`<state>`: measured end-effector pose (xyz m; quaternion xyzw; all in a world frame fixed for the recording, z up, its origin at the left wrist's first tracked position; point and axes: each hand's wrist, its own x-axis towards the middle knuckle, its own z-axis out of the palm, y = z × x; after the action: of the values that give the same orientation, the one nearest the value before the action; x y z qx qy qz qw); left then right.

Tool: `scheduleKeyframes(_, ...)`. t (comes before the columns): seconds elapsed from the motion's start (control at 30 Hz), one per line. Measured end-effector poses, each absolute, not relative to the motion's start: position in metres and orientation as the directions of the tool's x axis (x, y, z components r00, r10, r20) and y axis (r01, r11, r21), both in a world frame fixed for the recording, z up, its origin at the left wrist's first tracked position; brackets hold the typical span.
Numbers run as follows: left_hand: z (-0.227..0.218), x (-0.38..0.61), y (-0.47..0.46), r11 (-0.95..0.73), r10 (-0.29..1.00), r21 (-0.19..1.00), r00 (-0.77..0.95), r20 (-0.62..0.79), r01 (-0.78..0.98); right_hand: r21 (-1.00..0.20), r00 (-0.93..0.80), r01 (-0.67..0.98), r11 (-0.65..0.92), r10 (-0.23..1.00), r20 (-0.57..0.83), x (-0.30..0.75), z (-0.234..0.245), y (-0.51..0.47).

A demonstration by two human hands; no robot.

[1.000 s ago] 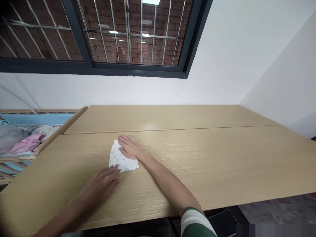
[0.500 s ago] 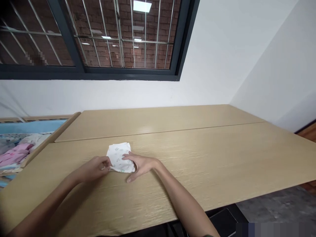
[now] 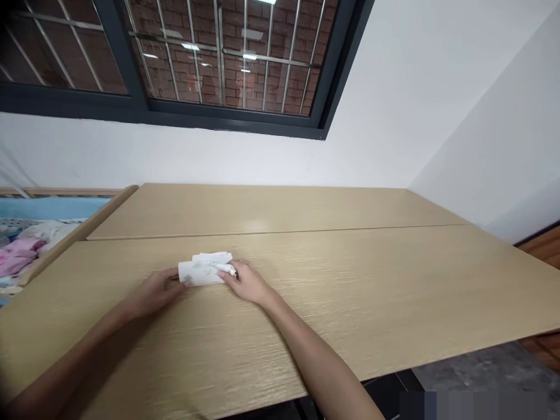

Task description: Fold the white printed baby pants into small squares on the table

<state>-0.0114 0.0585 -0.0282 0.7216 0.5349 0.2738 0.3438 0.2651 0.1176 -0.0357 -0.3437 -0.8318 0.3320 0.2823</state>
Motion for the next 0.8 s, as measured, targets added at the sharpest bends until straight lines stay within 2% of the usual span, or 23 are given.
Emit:
scheduleKeyframes(0.13,-0.038,-0.002,0.061,-0.136,0.986,0.775,0.160,0.046,0.617,-0.822,-0.531,0.336,0.459,0.814,0.237,0.254,-0.044,0.119)
scheduleKeyframes(0.33,-0.057,0.002,0.064,0.001,0.998,0.597,-0.042,0.055,0.802,-0.831,-0.320,0.418,0.367,0.916,0.243,0.242,-0.061,0.122)
scheduleKeyframes(0.47,-0.066,0.001,0.066,0.047,0.996,0.639,-0.084,0.028,0.768,-0.842,-0.251,0.437,0.317,0.942,0.225,0.239,-0.070,0.127)
scheduleKeyframes(0.63,-0.079,0.000,0.067,0.067,0.992,0.666,-0.122,0.036,0.743,-0.771,-0.200,0.543,0.332,0.943,0.265,0.238,-0.075,0.130)
scheduleKeyframes(0.7,-0.085,0.001,0.067,0.047,0.983,0.626,-0.146,0.108,0.779,-0.705,-0.198,0.592,0.392,0.918,0.344,0.239,-0.070,0.127)
scheduleKeyframes(0.8,-0.087,0.006,0.066,-0.086,0.914,0.476,-0.120,0.387,0.875,-0.531,-0.316,0.637,0.559,0.817,0.482,0.238,-0.057,0.118)
